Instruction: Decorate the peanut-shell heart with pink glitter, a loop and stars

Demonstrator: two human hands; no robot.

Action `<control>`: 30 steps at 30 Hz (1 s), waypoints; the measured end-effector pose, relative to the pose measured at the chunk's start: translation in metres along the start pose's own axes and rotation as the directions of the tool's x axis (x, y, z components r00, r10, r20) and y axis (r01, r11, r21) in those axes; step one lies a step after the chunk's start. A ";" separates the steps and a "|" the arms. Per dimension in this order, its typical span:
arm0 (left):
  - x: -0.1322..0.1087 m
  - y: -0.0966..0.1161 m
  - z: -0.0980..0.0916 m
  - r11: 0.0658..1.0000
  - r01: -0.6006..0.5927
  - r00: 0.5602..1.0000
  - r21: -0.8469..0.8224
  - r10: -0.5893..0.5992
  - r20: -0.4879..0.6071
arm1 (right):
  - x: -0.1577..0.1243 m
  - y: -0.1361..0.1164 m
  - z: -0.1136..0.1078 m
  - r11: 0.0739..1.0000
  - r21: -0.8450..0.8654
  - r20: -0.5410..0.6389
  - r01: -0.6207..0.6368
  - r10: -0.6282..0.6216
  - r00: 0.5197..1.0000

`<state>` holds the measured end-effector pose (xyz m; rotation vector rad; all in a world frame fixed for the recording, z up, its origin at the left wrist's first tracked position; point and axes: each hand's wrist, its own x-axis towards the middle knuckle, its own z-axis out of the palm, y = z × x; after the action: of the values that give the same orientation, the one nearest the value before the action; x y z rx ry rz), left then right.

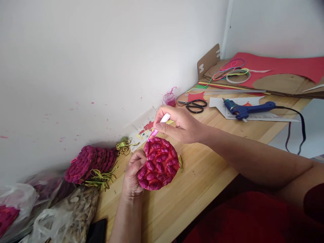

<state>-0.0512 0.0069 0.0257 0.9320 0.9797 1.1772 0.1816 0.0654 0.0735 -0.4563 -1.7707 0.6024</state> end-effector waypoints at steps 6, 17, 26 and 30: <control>0.000 -0.001 0.002 0.999 -0.011 1.000 0.035 0.011 0.003 | -0.002 -0.001 0.001 0.988 -0.113 -0.001 0.104 -0.105 0.995; 0.002 0.001 0.006 0.998 -0.048 0.998 0.042 0.050 -0.046 | -0.002 -0.006 0.001 0.985 -0.169 0.015 0.045 -0.043 0.999; 0.005 -0.002 0.012 0.998 -0.061 0.993 0.017 0.062 -0.096 | -0.003 -0.004 0.001 0.981 -0.193 0.051 -0.018 0.029 0.998; 0.009 -0.006 0.014 0.997 -0.065 0.991 -0.041 0.059 -0.117 | -0.005 -0.003 0.000 0.971 -0.238 -0.018 -0.004 -0.001 1.000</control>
<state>-0.0358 0.0138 0.0236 0.8713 1.0185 1.3128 0.1828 0.0605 0.0713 -0.6265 -1.8335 0.3857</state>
